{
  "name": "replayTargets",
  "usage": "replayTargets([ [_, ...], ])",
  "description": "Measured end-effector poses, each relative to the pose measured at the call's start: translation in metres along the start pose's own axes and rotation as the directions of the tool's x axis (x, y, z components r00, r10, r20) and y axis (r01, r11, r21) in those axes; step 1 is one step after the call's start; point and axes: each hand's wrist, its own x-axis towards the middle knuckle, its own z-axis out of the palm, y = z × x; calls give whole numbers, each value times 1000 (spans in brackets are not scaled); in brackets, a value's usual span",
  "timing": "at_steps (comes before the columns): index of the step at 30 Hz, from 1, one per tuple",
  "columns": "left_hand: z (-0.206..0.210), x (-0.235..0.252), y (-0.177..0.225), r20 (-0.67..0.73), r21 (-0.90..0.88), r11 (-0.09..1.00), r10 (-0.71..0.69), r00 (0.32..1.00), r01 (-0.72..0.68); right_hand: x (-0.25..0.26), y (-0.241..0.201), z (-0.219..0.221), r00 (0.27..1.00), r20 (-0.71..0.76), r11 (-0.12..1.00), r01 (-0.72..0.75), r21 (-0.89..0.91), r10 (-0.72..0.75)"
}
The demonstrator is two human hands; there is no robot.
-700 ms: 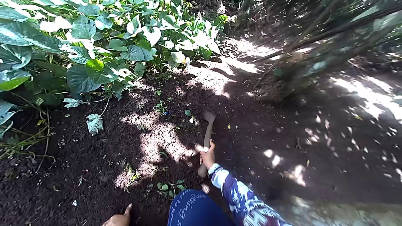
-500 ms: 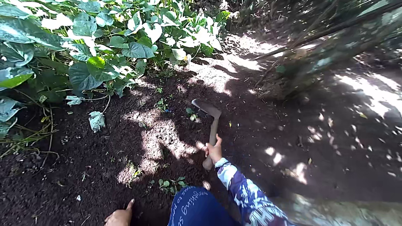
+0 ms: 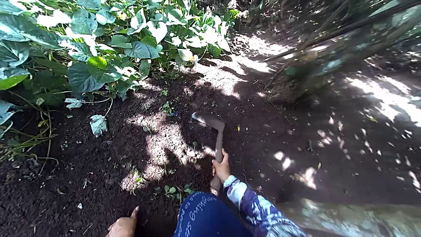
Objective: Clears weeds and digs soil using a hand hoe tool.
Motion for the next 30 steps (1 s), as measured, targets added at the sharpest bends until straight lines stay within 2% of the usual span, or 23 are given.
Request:
replayTargets([
  [3, 3, 1, 0, -7, -6, 1000, 1, 1000, -1, 51, -52, 20, 966, -252, 990, 82, 114, -51],
  [5, 2, 1, 0, -8, -10, 1000, 3, 1000, -3, 79, -57, 30, 947, -321, 995, 32, 91, -1],
  [7, -2, 0, 0, -1, -6, 1000, 5, 1000, -5, 76, -36, 31, 957, -288, 999, -36, 15, 39],
  [11, 0, 0, 1, 4, -4, 1000, 6, 1000, -6, 32, 2, 5, 990, -135, 990, -67, -120, 51],
  [13, 0, 3, 1, 1, -7, 1000, -3, 1000, 3, 34, -9, -3, 990, -144, 997, -9, -81, -3],
  [15, 0, 4, -1, 2, -11, 1000, -5, 1000, 5, 51, -31, 3, 970, -242, 999, 40, 10, -36],
  [17, 0, 3, 0, 4, -6, 1000, -2, 1000, 2, 69, -45, 11, 944, -329, 999, 26, 18, -19],
  [18, 0, 1, 0, 9, -8, 1000, -2, 1000, 2, 72, -45, 12, 941, -337, 999, -12, -38, -1],
  [21, -2, 1, 1, 7, -6, 1000, 6, 1000, -6, 59, -34, -6, 953, -302, 973, -79, -215, 10],
  [24, -3, 0, 0, 1, -20, 1000, 22, 1000, -22, 65, -45, -20, 954, -296, 994, 5, -111, -37],
  [26, -3, -1, -1, 6, -21, 1000, 23, 1000, -23, 74, -54, -11, 951, -310, 1000, 1, -9, -4],
  [30, -3, -1, -1, 11, -6, 1000, 18, 1000, -18, 46, -18, 8, 974, -211, 991, -100, -87, 80],
])
